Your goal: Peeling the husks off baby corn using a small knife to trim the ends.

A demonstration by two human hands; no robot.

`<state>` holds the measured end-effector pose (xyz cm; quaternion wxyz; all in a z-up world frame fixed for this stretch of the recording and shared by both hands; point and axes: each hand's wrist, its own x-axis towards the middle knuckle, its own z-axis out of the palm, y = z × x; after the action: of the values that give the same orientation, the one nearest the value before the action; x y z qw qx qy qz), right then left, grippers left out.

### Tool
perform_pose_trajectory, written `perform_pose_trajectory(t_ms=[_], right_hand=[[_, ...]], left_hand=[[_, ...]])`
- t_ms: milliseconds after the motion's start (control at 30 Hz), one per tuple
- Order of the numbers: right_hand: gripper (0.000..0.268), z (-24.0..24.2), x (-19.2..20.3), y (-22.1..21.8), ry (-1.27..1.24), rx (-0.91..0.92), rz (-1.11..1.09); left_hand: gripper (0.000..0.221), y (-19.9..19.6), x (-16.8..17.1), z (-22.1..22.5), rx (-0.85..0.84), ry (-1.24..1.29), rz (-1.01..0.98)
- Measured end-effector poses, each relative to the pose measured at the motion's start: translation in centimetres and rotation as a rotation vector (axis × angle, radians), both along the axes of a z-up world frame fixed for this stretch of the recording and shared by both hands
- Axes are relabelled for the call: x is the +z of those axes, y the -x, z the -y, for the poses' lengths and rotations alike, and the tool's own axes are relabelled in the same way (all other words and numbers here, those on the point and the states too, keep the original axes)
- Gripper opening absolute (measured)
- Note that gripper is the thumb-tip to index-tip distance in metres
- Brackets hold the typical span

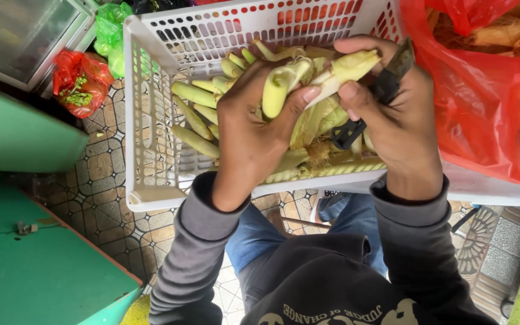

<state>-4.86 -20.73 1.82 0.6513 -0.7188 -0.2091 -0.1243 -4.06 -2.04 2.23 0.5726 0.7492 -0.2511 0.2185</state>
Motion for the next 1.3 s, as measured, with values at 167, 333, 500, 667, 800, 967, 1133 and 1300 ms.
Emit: perform_pose_trajectory(t_ms=[167,333,500,667,800,967,1133,1300], right_hand=[[0.041,0.9,-0.8,-0.3,-0.074,-0.066,0.004],[0.044,1.1,-1.5,-0.8,-0.223,-0.137,0.003],[0.030,1.1,-1.8,-0.7,-0.132,-0.194,0.022],[0.036,1.4,-2.5,-0.8,-0.138,-0.188,0.020],[0.038,1.3,-2.5,-0.7,-0.196,-0.126,-0.020],[0.045,1.5,-1.9,-0.4,-0.185,-0.078,-0.085],[0.044,1.6,-2.3,-0.4,-0.234,-0.099,-0.117],[0.053,1.5,-1.7,-0.4,-0.181,-0.075,-0.027]], left_hand=[[0.018,-0.8,1.3,-0.6,-0.070,-0.246,0.162],[0.027,-1.5,1.3,-0.4,-0.082,-0.366,0.260],[0.028,-1.9,0.3,0.0,0.028,-0.546,0.492],[0.012,-1.9,0.3,0.1,-0.048,-0.571,0.457],[0.019,-2.5,-0.3,0.1,-0.120,-0.433,0.270],[0.010,-2.2,1.6,-0.2,-0.084,-0.217,0.041],[0.034,-2.1,1.6,0.2,-0.127,-0.081,-0.125],[0.053,-2.5,0.2,0.9,-0.657,0.216,-0.642]])
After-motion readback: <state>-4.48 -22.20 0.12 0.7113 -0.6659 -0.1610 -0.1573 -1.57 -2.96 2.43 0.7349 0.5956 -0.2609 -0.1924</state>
